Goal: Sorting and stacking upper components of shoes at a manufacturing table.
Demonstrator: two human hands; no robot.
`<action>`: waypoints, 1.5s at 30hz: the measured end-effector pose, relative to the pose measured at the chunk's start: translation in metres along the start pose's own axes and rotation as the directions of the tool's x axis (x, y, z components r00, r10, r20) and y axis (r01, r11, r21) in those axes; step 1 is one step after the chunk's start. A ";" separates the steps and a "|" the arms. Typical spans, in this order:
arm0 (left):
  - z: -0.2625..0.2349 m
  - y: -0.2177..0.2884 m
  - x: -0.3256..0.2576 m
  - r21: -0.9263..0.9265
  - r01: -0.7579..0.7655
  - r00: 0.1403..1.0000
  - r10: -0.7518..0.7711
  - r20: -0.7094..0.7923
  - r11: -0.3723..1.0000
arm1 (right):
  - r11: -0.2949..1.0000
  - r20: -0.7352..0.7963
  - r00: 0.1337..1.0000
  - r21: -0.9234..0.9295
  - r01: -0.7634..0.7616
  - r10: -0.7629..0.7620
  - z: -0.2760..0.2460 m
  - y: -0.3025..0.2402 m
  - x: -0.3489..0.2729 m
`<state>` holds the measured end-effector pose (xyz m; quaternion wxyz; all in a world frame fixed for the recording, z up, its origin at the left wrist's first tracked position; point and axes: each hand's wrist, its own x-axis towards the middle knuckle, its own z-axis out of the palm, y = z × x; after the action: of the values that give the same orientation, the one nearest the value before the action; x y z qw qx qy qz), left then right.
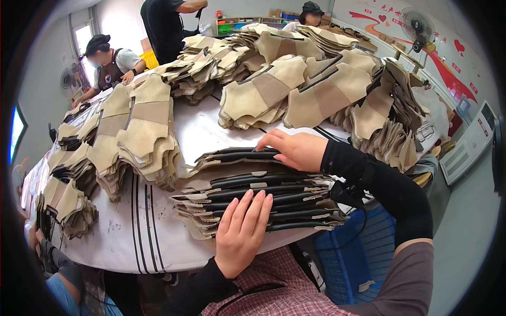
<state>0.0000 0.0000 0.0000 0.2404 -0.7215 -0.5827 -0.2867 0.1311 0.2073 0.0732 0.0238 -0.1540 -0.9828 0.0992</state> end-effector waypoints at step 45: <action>0.001 0.004 -0.035 0.034 -0.042 0.999 0.043 -0.024 0.999 | 0.996 0.138 0.987 -0.020 0.090 -0.086 0.012 -0.024 -0.010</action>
<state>-0.0012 -0.0252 -0.0249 0.2655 -0.7262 -0.5688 -0.2805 0.1331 0.1798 0.0660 -0.0413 -0.1036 -0.9891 0.0957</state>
